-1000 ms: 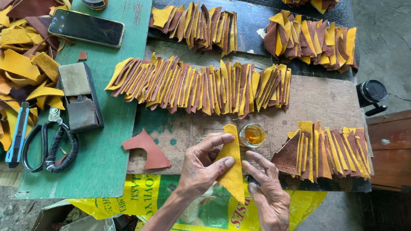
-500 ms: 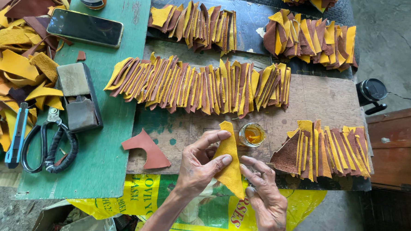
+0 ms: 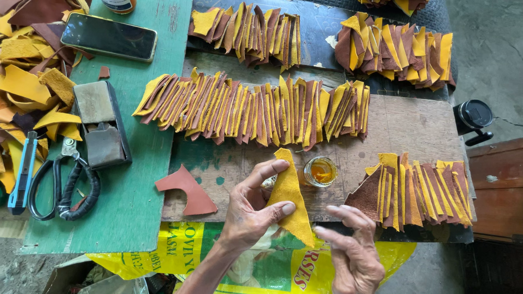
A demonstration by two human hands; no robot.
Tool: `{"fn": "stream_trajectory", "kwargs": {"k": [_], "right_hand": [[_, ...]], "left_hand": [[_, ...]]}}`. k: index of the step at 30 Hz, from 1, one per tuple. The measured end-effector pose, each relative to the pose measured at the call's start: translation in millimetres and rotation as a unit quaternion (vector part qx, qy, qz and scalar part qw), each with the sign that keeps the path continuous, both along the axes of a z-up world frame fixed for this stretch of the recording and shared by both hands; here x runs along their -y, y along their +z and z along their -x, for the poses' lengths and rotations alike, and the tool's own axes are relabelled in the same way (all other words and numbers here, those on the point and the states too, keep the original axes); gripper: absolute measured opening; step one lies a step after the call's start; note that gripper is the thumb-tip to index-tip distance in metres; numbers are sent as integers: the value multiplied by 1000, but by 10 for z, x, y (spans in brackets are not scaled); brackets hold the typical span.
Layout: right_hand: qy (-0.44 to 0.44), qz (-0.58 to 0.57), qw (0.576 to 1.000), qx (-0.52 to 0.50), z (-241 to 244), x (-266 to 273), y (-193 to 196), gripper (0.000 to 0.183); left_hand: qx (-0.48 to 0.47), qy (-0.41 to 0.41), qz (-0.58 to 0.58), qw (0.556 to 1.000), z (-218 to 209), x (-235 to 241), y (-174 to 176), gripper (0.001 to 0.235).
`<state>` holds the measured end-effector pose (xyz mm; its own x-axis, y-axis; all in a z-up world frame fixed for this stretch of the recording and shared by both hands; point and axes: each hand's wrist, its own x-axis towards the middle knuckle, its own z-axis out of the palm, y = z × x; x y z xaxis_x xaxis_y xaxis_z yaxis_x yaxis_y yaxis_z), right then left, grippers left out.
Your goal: The person repeatedly picks up small yellow and brown leather pieces, dips a finger into a small jar of glue, and applies the glue to the edges of the pieces. The person then places the glued pieces into stacks on the table.
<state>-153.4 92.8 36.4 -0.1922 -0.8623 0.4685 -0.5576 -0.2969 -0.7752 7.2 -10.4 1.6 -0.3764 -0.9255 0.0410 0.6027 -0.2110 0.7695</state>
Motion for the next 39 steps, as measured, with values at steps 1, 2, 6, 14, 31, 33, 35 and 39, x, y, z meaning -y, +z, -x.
{"fn": "stream_trajectory", "kwargs": {"k": [1,2,6,14,31,33,35,39], "right_hand": [[10,-29,999,30,1,7,10,43],[19,-57,996,60,6,16,16,46],[77,-96,990,62,7,34,16,59],[24,-46,998,-29,-30,11,30,49],[-39,-6,989,-146,-51,37,116,44],[-46,-5,988,-148,-49,34,121,41],[-47,2,987,-155,-40,25,133,41],[-62,43,984,-161,-4,10,171,43]], "left_hand": [[5,-1,7,1000,3,-2,5,64],[11,-1,13,1000,10,-4,8,64],[35,10,41,998,40,13,24,63],[32,41,20,998,29,-11,43,64],[54,87,36,994,26,2,52,62],[65,89,39,993,27,8,64,62],[53,92,37,994,23,25,76,63],[50,94,29,994,17,36,93,64]]}}
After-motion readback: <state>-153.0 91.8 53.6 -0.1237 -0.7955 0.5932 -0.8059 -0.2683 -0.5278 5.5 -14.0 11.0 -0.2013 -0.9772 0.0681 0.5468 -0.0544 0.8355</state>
